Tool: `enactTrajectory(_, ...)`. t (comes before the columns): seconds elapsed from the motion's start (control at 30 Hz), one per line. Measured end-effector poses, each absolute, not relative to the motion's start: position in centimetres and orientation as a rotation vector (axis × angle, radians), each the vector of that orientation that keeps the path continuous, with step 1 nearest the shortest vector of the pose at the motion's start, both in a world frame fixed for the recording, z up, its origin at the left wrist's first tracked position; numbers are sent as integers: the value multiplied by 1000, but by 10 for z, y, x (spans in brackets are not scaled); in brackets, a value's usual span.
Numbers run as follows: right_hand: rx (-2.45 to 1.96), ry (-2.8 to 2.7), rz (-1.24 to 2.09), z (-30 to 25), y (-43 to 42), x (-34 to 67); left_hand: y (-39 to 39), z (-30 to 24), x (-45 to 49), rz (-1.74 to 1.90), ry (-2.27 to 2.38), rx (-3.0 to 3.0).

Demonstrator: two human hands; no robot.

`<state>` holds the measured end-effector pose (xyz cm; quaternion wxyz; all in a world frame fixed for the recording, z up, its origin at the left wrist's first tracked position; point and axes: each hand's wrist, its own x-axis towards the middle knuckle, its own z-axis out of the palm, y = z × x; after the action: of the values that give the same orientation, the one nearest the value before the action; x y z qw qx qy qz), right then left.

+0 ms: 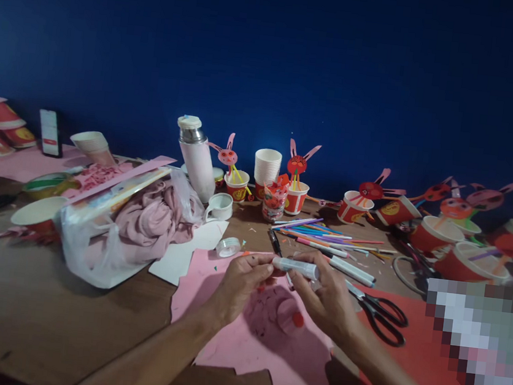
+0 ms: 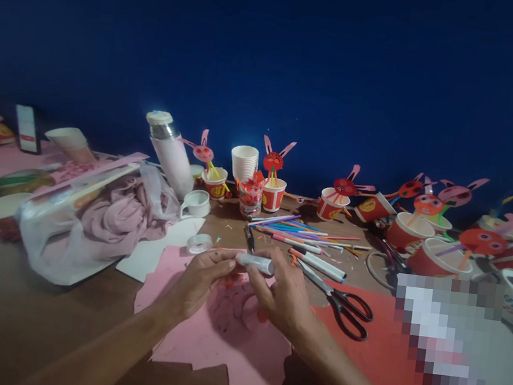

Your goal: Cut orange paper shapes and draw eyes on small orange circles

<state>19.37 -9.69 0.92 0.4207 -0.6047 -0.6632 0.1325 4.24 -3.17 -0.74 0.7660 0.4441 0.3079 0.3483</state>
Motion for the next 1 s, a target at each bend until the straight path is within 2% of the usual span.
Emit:
enactTrajectory(0.2,-1516,-1500,612,14,-96,192,-30,-7,41,752,700,975)
enactTrajectory(0.47,-1344,-1160,806,19,-88,201,-31,-1,42,748,776,909)
enactTrajectory(0.67,-1454,-1162,781,18,-73,223,-28,-3,41,761,815,864)
enactTrajectory(1.0,-1747,-1582,592,2,-66,250,-27,-3,40,788,857,856)
